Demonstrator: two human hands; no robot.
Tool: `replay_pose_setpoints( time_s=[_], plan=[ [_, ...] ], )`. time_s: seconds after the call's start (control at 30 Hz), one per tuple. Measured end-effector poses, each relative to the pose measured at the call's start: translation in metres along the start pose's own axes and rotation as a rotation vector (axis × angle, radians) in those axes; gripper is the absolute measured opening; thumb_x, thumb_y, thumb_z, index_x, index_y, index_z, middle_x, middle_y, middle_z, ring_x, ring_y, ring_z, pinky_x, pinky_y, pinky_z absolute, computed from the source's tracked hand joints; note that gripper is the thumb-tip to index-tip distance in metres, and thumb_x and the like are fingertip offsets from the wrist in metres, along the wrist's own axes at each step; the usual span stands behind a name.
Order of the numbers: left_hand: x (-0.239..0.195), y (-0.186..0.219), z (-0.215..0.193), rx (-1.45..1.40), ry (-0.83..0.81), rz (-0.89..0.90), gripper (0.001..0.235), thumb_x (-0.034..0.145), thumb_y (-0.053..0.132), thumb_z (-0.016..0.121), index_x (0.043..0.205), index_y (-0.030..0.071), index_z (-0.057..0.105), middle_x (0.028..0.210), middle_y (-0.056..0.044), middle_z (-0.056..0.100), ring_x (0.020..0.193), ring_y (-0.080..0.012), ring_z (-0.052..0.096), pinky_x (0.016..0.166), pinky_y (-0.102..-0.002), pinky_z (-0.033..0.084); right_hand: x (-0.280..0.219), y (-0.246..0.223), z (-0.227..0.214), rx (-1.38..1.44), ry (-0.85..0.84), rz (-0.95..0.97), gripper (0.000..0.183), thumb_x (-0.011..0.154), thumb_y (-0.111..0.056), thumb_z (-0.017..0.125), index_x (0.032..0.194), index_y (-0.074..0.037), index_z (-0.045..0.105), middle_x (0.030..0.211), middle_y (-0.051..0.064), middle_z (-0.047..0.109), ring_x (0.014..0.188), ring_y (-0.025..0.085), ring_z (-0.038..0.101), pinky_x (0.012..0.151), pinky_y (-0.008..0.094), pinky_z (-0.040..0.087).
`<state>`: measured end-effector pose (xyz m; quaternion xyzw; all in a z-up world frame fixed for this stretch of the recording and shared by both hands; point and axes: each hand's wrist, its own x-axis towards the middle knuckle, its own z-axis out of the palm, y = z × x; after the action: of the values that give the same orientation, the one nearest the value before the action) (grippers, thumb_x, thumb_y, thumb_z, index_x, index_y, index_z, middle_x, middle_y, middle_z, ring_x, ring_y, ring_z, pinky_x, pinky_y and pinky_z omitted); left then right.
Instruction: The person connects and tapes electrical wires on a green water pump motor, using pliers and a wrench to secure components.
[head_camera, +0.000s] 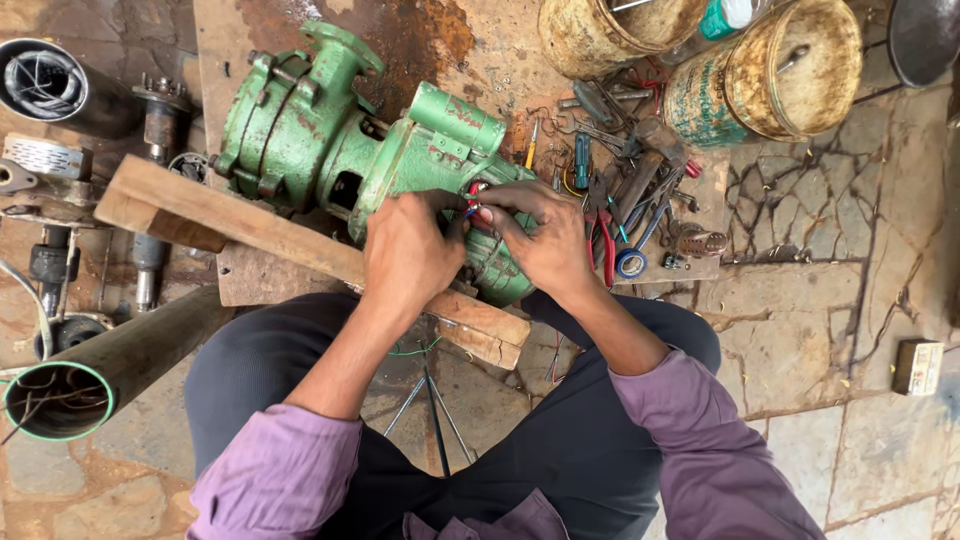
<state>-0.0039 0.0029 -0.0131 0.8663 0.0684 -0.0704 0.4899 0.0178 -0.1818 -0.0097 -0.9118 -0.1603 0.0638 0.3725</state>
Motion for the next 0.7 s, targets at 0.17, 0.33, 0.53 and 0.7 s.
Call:
replay_pose_setpoints(
  time_s=[0.17, 0.33, 0.53, 0.7],
  plan=[
    [0.002, 0.001, -0.002, -0.013, 0.003, 0.005, 0.021, 0.077, 0.014, 0.079, 0.095, 0.005, 0.08, 0.079, -0.024, 0.072, 0.078, -0.0418, 0.072, 0.076, -0.047, 0.057, -0.002, 0.002, 0.006, -0.01, 0.023, -0.029, 0.018, 0.088, -0.009, 0.082, 0.106, -0.008, 0.078, 0.104, 0.009, 0.077, 0.097, 0.022, 0.075, 0.086, 0.034, 0.059],
    [0.003, 0.003, -0.003, -0.033, -0.013, -0.015, 0.02, 0.078, 0.012, 0.078, 0.097, 0.004, 0.08, 0.079, -0.023, 0.073, 0.077, -0.0399, 0.073, 0.075, -0.045, 0.057, 0.0, -0.002, 0.002, 0.003, -0.004, 0.031, 0.021, 0.085, -0.009, 0.084, 0.105, -0.008, 0.079, 0.101, 0.009, 0.075, 0.088, 0.018, 0.073, 0.078, 0.031, 0.058],
    [0.003, 0.002, -0.002, -0.032, -0.029, -0.021, 0.019, 0.079, 0.012, 0.079, 0.096, 0.004, 0.079, 0.08, -0.022, 0.074, 0.077, -0.0382, 0.074, 0.074, -0.044, 0.058, 0.011, 0.003, -0.004, 0.057, -0.115, 0.077, 0.019, 0.082, -0.009, 0.086, 0.098, -0.006, 0.077, 0.089, 0.004, 0.073, 0.074, 0.012, 0.066, 0.07, 0.028, 0.054],
    [0.002, 0.001, -0.001, -0.034, -0.008, -0.004, 0.019, 0.078, 0.01, 0.078, 0.096, 0.003, 0.08, 0.081, -0.021, 0.075, 0.076, -0.0382, 0.074, 0.074, -0.045, 0.057, 0.014, 0.008, -0.009, 0.099, -0.151, -0.033, 0.018, 0.084, -0.004, 0.083, 0.101, -0.004, 0.076, 0.091, 0.005, 0.071, 0.076, 0.013, 0.064, 0.071, 0.028, 0.054]
  ],
)
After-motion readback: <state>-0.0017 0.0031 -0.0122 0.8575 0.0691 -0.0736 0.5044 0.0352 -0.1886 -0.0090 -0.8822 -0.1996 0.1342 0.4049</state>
